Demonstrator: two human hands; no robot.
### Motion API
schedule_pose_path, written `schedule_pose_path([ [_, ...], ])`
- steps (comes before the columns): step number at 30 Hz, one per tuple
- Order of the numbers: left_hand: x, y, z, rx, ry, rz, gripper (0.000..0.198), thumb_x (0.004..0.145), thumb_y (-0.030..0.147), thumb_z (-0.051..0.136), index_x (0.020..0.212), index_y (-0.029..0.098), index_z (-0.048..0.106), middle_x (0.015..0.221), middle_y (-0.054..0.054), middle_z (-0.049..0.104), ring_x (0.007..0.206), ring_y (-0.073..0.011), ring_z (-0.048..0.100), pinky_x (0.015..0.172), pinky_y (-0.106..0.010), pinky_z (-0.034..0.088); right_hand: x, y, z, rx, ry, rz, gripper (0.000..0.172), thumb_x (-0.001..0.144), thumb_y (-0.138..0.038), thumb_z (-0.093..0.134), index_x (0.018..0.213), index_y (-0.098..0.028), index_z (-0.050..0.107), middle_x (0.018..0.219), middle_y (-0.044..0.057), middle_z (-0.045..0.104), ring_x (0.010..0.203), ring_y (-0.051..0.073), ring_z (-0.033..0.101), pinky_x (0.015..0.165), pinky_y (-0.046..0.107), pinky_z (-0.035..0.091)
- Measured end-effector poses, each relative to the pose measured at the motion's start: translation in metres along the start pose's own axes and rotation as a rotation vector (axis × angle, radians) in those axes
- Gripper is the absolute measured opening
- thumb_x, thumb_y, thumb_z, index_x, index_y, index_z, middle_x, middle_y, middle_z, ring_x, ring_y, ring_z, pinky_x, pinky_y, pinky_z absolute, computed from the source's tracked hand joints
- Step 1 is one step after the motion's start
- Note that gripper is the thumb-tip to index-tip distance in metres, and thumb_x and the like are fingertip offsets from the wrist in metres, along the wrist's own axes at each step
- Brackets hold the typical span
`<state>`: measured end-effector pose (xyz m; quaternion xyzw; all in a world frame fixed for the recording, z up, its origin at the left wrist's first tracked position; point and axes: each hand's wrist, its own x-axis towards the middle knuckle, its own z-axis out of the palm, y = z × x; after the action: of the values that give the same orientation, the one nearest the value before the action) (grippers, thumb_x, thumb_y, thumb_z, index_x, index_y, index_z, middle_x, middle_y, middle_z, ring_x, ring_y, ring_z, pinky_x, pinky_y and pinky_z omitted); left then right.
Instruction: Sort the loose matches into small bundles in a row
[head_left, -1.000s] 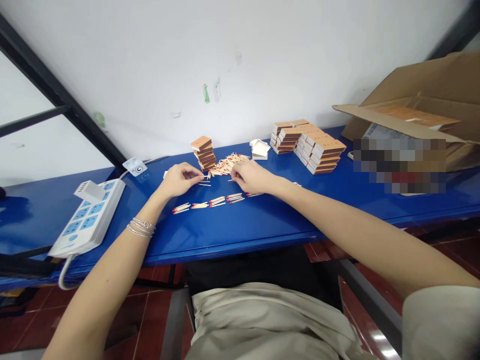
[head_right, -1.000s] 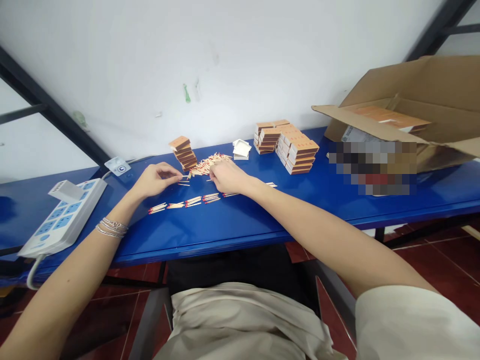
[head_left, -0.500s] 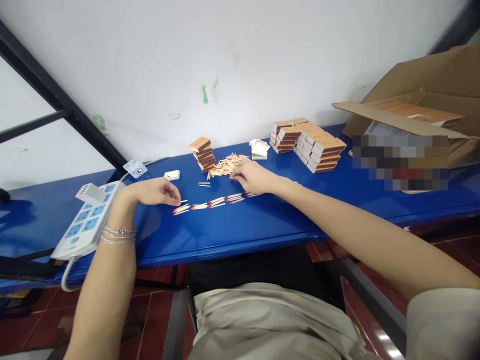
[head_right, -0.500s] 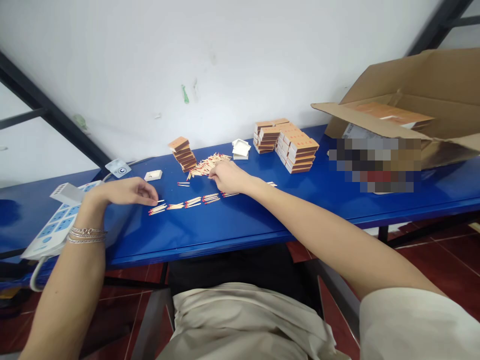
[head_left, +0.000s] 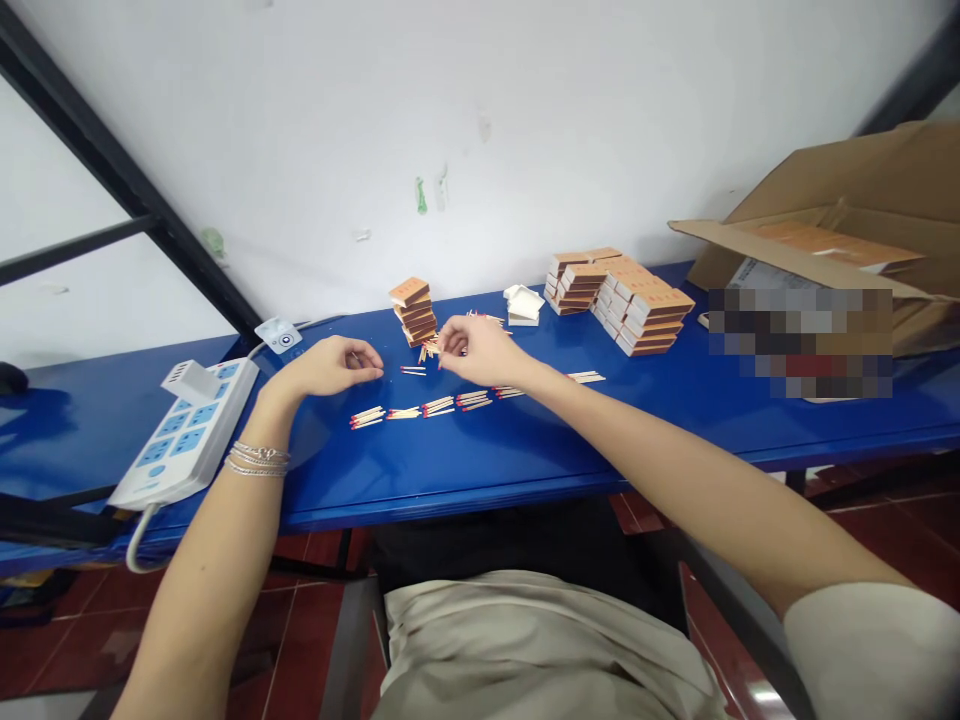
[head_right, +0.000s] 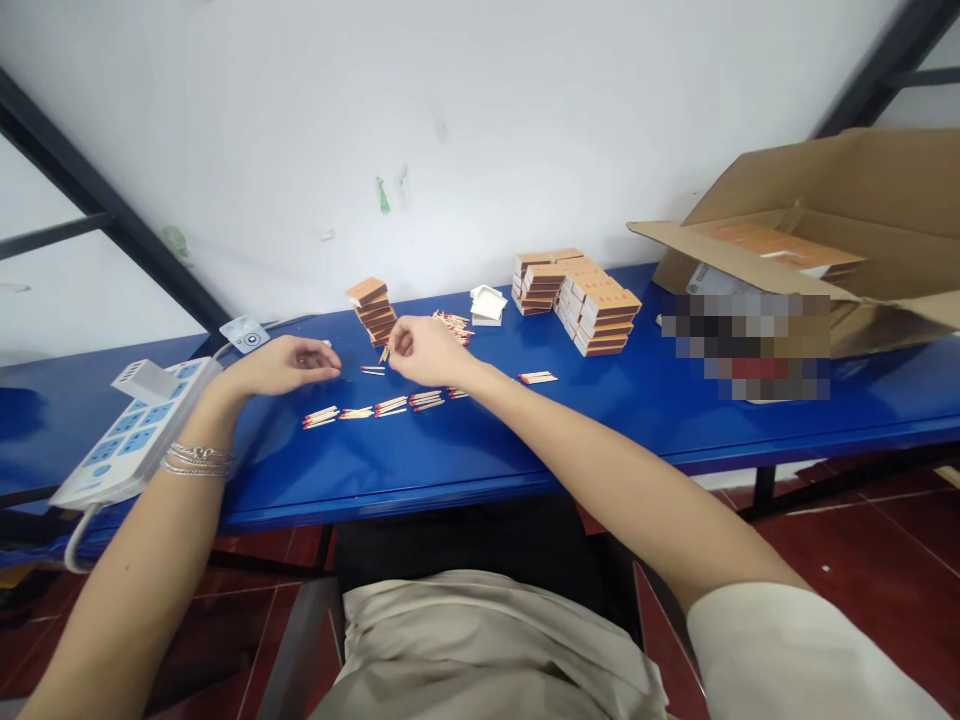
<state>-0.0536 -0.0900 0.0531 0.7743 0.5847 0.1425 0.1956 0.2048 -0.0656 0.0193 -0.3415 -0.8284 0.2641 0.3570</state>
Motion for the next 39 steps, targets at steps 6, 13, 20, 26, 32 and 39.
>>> schedule_pose_path([
  [6,0.009,0.004,0.019,-0.003,0.084,0.18,0.032,0.073,0.039,0.065,0.093,0.016,0.073,0.081,-0.005,0.071,0.068,-0.0152,0.06,0.065,-0.026,0.048,0.009,-0.023,0.037,0.111,-0.147,0.048,0.007,0.062,-0.013,0.068,0.069,-0.016,0.068,0.07,0.001,0.07,0.066,0.013,0.063,0.061,0.023,0.045],
  [13,0.018,0.005,0.034,0.02,0.119,0.229,0.023,0.075,0.033,0.064,0.087,0.016,0.075,0.076,-0.003,0.07,0.06,-0.0111,0.056,0.058,-0.022,0.045,-0.002,-0.019,0.039,-0.138,-0.19,-0.127,0.009,0.07,-0.014,0.066,0.07,-0.017,0.075,0.072,0.002,0.072,0.07,0.014,0.061,0.069,0.025,0.042],
  [20,0.02,0.006,0.037,0.051,0.146,0.213,0.018,0.074,0.027,0.065,0.084,0.017,0.075,0.076,-0.003,0.069,0.06,-0.0112,0.056,0.058,-0.023,0.044,0.004,-0.012,0.029,-0.17,-0.217,-0.139,0.015,0.076,-0.017,0.062,0.081,-0.017,0.077,0.077,0.003,0.073,0.071,0.014,0.061,0.07,0.025,0.041],
  [26,0.021,0.003,0.039,0.051,0.143,0.203,0.019,0.077,0.03,0.063,0.082,0.015,0.073,0.08,-0.005,0.069,0.063,-0.0126,0.057,0.061,-0.025,0.045,0.011,0.002,0.022,-0.254,-0.108,-0.037,0.016,0.078,-0.019,0.065,0.089,-0.016,0.075,0.085,0.005,0.073,0.078,0.015,0.063,0.074,0.026,0.042],
  [32,0.022,0.005,0.042,0.014,0.122,0.192,0.022,0.078,0.032,0.06,0.084,0.015,0.072,0.081,-0.006,0.071,0.064,-0.0142,0.058,0.061,-0.027,0.046,0.015,-0.003,0.03,-0.385,-0.17,0.002,0.014,0.081,-0.016,0.059,0.083,-0.017,0.073,0.084,0.005,0.074,0.083,0.018,0.064,0.081,0.029,0.04],
  [39,0.022,0.004,0.041,-0.075,0.129,0.079,0.025,0.078,0.032,0.058,0.086,0.013,0.073,0.079,-0.008,0.074,0.066,-0.016,0.061,0.062,-0.028,0.046,0.014,0.009,0.025,-0.386,-0.154,-0.03,0.022,0.075,-0.006,0.054,0.08,-0.016,0.072,0.083,0.006,0.074,0.078,0.018,0.064,0.076,0.027,0.043],
])
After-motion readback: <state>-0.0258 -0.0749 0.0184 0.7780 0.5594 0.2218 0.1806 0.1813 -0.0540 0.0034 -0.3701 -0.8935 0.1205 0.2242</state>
